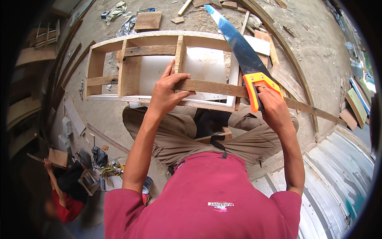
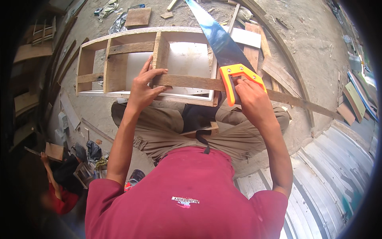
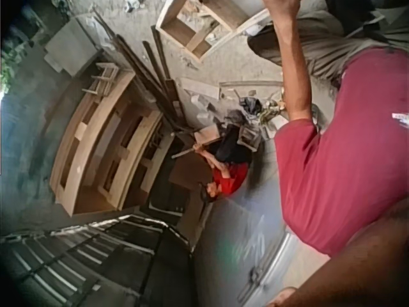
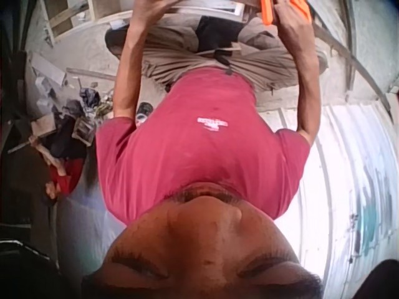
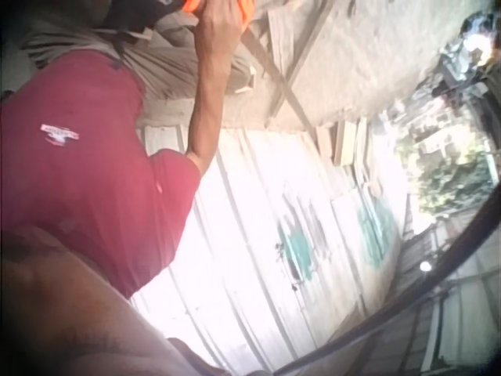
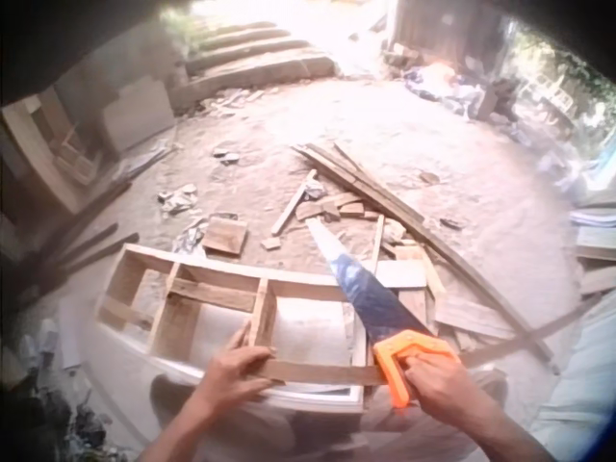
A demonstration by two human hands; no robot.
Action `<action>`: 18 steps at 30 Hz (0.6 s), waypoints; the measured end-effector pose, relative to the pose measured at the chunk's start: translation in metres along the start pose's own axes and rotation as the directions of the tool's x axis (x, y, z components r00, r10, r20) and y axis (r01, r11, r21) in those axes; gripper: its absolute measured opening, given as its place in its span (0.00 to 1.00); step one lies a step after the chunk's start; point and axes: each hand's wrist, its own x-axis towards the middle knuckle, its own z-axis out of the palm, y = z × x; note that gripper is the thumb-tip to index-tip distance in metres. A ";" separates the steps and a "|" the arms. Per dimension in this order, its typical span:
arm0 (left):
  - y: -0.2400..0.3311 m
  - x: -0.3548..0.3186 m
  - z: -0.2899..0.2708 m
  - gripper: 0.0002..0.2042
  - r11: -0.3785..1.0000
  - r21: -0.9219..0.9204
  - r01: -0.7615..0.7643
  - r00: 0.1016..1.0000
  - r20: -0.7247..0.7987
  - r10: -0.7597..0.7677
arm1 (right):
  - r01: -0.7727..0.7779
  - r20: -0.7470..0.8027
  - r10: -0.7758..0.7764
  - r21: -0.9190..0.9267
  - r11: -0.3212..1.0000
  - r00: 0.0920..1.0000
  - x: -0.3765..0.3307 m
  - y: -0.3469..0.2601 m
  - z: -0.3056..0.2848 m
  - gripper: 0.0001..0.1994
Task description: The person assembles a wooden frame by fitting wooden pieces together. They adjust the pieces to ensure a proper fit and use a hand saw to cut a piece of wood to size.
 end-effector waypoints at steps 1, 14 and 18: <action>0.000 0.000 -0.001 0.24 1.000 -0.001 0.002 1.000 0.001 -0.002 | 0.001 0.001 -0.001 0.008 1.000 1.000 0.001 -0.001 0.000 0.09; -0.004 0.004 0.001 0.22 1.000 0.016 0.004 1.000 0.015 -0.004 | -0.126 -0.067 0.145 0.227 0.966 0.987 -0.001 0.002 -0.014 0.14; -0.001 0.004 0.001 0.23 0.997 0.076 -0.006 1.000 0.009 0.005 | -0.319 -0.065 0.410 0.524 0.790 0.910 -0.002 -0.011 -0.058 0.11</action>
